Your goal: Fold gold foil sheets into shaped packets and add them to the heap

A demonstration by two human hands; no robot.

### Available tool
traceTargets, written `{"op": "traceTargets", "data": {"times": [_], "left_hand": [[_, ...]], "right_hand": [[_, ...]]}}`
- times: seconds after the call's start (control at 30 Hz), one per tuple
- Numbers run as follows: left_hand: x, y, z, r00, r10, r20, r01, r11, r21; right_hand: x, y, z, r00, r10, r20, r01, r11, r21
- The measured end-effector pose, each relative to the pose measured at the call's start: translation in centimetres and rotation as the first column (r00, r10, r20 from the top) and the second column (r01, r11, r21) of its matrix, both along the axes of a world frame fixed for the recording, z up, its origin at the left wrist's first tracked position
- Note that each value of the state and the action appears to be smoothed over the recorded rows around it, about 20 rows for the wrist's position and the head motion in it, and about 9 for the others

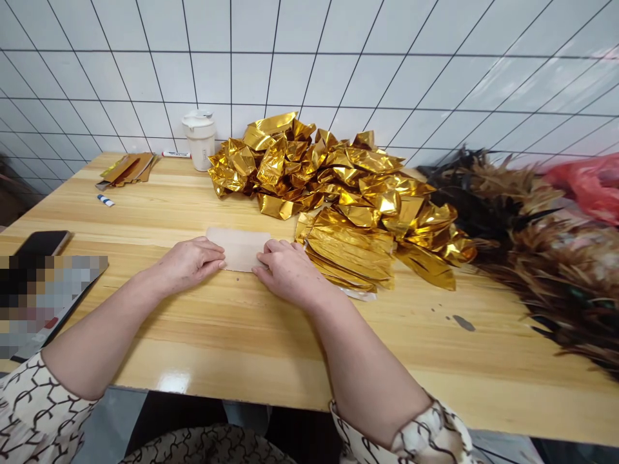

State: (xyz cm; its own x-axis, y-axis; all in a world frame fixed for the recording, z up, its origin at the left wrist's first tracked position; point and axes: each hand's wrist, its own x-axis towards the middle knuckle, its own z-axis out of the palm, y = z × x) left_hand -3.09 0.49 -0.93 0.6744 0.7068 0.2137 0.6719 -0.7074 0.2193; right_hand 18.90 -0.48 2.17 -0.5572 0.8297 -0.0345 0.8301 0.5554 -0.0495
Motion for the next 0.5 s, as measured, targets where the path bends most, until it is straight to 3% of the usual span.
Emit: {"op": "traceTargets", "data": {"times": [0.5], "left_hand": [[-0.42,0.28,0.16,1.000,0.019,-0.007,-0.019,1.000,0.009]], "right_hand": [[0.37,0.37,0.22,0.998,-0.030,0.046,0.030,1.000,-0.001]]}}
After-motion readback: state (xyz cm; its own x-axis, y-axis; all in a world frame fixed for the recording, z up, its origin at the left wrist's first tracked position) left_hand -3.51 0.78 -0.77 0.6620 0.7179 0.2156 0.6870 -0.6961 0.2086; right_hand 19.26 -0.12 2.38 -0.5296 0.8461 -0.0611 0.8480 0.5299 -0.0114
